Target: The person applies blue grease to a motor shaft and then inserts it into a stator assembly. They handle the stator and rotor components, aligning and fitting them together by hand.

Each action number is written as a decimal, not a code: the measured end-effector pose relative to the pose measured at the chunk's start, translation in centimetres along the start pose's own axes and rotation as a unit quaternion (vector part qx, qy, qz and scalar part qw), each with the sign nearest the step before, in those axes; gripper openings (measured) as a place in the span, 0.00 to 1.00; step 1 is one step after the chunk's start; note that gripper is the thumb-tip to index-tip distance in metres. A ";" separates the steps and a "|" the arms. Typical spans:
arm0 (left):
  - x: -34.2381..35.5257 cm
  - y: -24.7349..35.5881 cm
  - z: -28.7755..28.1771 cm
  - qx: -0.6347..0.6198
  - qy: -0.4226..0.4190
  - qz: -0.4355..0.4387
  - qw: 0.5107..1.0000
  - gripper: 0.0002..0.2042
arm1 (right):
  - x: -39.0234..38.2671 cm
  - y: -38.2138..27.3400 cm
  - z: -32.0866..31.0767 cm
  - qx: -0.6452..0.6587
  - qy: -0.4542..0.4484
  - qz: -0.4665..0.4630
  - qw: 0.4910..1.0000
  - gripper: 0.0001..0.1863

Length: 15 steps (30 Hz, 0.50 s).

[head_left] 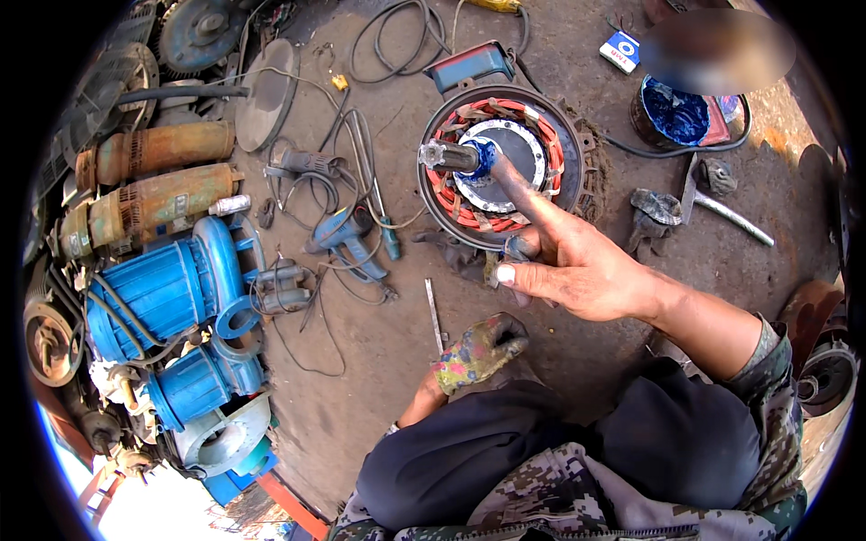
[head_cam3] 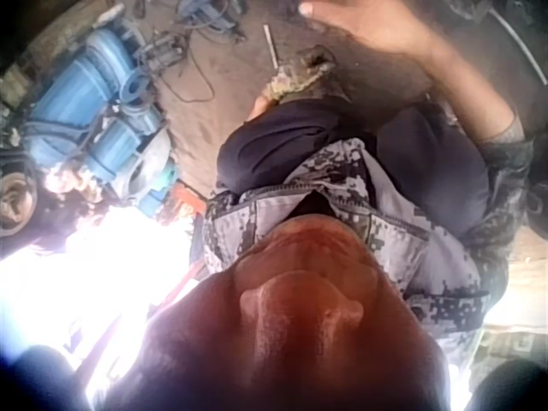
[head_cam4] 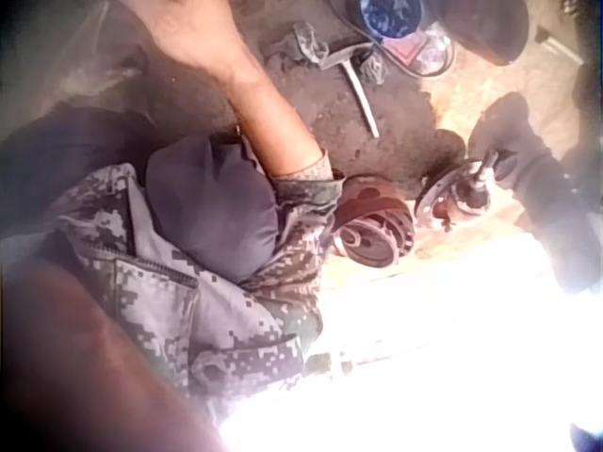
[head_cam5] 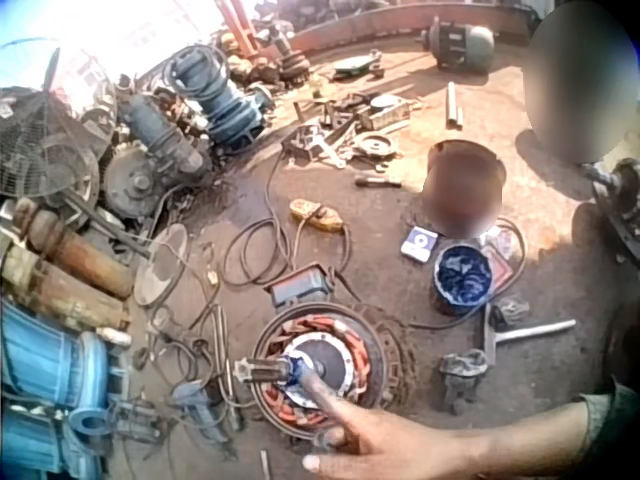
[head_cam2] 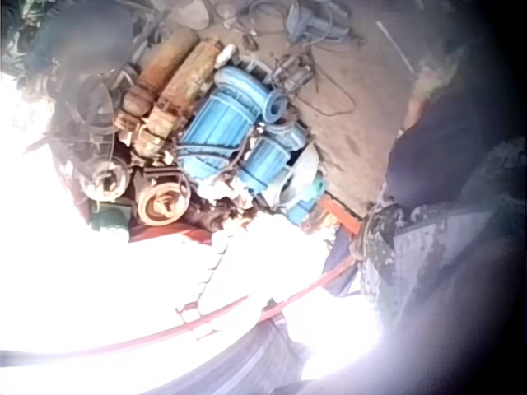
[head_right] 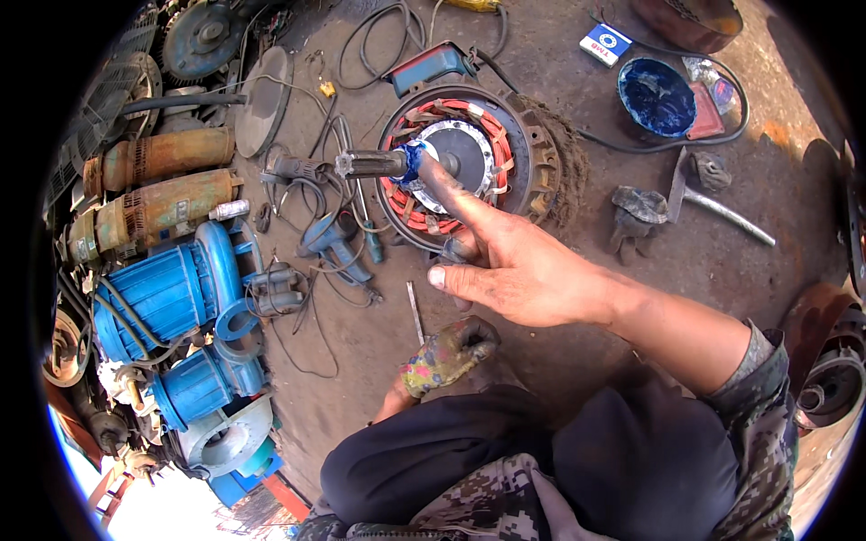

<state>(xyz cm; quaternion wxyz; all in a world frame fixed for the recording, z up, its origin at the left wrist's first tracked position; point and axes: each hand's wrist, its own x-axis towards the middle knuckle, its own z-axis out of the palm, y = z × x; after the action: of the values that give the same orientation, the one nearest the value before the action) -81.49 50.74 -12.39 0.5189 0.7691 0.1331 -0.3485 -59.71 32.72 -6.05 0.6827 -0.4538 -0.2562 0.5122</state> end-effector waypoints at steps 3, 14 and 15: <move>0.1 0.1 0.0 0.010 0.008 0.020 1.000 0.07 | 0.0 -0.5 -0.2 -0.218 0.046 -0.041 0.974 0.50; 0.3 0.5 0.1 0.007 0.005 -0.006 1.000 0.07 | -0.2 -0.6 0.2 -0.328 0.098 -0.078 0.936 0.52; 0.4 0.9 0.1 0.014 0.003 -0.014 1.000 0.06 | -0.3 -0.5 0.1 -0.301 0.092 -0.073 0.946 0.52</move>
<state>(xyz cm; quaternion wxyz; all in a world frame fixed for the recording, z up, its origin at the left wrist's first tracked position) -80.76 50.21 -12.01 0.5023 0.7757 0.1406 -0.3552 -59.66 32.46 -5.51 0.5702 -0.6635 -0.3671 0.3162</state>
